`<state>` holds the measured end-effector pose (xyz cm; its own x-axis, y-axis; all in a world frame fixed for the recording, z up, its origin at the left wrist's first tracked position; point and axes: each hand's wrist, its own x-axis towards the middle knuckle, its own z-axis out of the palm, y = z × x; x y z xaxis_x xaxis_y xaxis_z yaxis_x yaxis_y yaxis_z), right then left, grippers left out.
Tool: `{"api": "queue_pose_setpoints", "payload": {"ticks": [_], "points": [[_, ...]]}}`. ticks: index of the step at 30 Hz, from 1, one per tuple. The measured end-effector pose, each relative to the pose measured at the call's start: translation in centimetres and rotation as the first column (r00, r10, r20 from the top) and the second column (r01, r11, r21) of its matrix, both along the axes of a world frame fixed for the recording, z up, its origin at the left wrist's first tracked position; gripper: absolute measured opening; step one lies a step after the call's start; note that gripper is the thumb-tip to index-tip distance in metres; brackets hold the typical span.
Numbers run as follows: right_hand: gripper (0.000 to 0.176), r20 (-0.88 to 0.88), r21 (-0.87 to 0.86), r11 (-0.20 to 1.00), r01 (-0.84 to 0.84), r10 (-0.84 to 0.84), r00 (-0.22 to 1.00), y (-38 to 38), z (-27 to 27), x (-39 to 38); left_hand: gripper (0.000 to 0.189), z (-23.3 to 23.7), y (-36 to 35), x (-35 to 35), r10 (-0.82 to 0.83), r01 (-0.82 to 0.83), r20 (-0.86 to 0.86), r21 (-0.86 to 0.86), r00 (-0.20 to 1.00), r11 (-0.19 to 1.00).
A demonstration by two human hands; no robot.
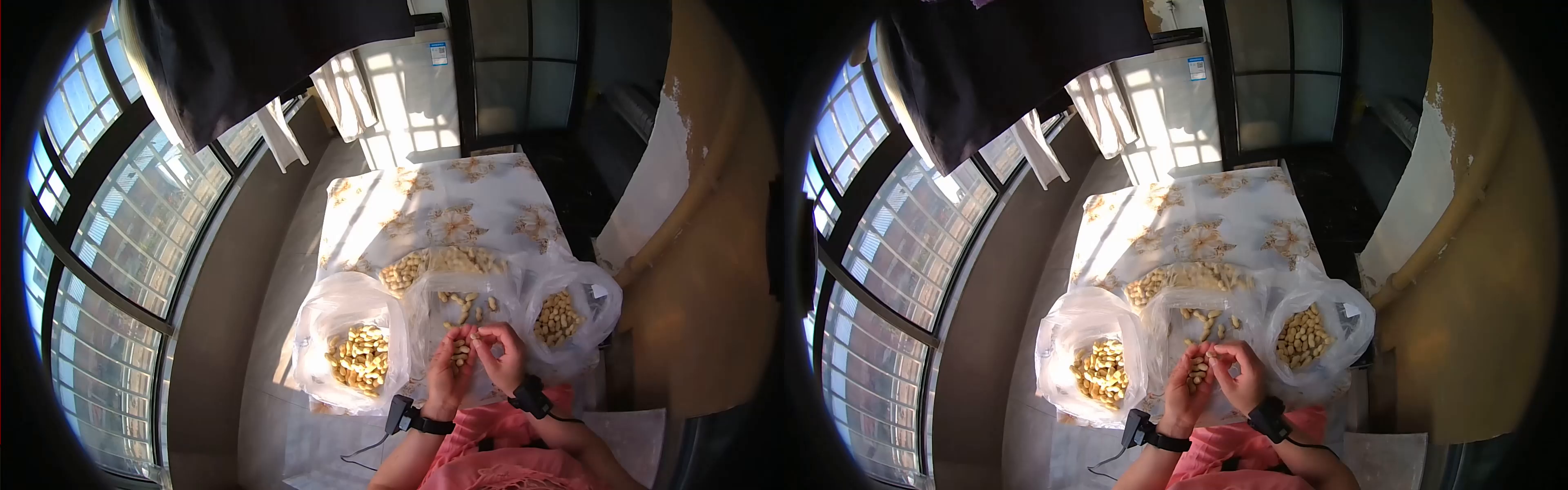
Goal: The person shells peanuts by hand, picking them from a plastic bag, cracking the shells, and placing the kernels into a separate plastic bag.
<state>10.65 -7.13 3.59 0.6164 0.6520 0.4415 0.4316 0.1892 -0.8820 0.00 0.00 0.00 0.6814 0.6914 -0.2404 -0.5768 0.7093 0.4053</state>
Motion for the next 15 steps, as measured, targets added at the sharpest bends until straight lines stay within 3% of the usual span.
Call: {"api": "queue_pose_setpoints", "payload": {"ticks": [2, 5, 6, 7, 8, 9, 10, 11, 13, 14, 15], "points": [[0.02, -0.04, -0.029, 0.998, -0.049, 0.048, 0.998, -0.1, 0.9, -0.1, 0.034, 0.1, -0.1, 0.4, 0.0, 0.0, -0.02, -0.016, 1.0, 1.0], [0.02, 0.043, 0.015, 0.989, -0.148, 0.147, 0.988, 0.6, 2.3, -1.8, 0.036, -0.6, -0.1, 0.6, 0.03, -0.027, 0.092, -0.029, 0.995, 0.999], [0.021, 0.141, 0.087, 0.985, -0.147, 0.133, 0.981, 1.2, 3.1, -2.4, 0.037, -1.3, -0.1, 0.5, 0.032, -0.03, 0.151, -0.016, 0.988, 0.999], [0.022, 0.055, 0.048, 0.978, -0.203, 0.2, 0.978, 1.3, 3.8, -3.3, 0.042, -2.7, -0.1, 0.4, 0.03, -0.034, 0.179, 0.02, 0.983, 0.999], [0.022, 0.097, 0.034, 0.974, -0.222, 0.218, 0.971, 1.6, 4.0, -3.8, 0.046, -3.4, -0.4, 0.5, 0.041, -0.059, 0.171, 0.101, 0.984, 0.993], [0.022, 0.141, 0.02, 0.97, -0.242, 0.237, 0.961, 2.2, 4.3, -4.2, 0.05, -4.0, -0.5, 0.7, 0.053, -0.084, 0.166, 0.184, 0.985, 0.979], [0.02, 0.313, 0.08, 0.973, -0.217, 0.182, 0.932, 3.1, 5.6, -4.6, 0.058, -4.0, -0.5, 1.1, 0.071, -0.151, 0.276, 0.282, 0.959, 0.947], [0.02, 0.31, 0.085, 0.972, -0.219, 0.183, 0.933, 3.8, 6.1, -5.3, 0.059, -4.1, -0.1, 1.0, 0.02, -0.102, 0.444, 0.161, 0.896, 0.982], [0.018, 0.26, 0.077, 0.935, -0.346, 0.316, 0.912, 4.9, 6.8, -6.7, 0.043, -4.2, 0.1, 1.0, -0.014, -0.035, 0.471, 0.097, 0.882, 0.995], [0.017, 0.202, 0.079, 0.908, -0.41, 0.388, 0.899, 5.6, 6.7, -7.4, 0.043, -4.2, 0.3, 1.0, -0.014, -0.038, 0.468, 0.101, 0.884, 0.994], [0.017, 0.201, 0.083, 0.907, -0.413, 0.39, 0.899, 6.3, 6.1, -7.9, 0.042, -4.2, 0.4, 1.0, -0.003, -0.026, 0.337, 0.081, 0.942, 0.996]]}}
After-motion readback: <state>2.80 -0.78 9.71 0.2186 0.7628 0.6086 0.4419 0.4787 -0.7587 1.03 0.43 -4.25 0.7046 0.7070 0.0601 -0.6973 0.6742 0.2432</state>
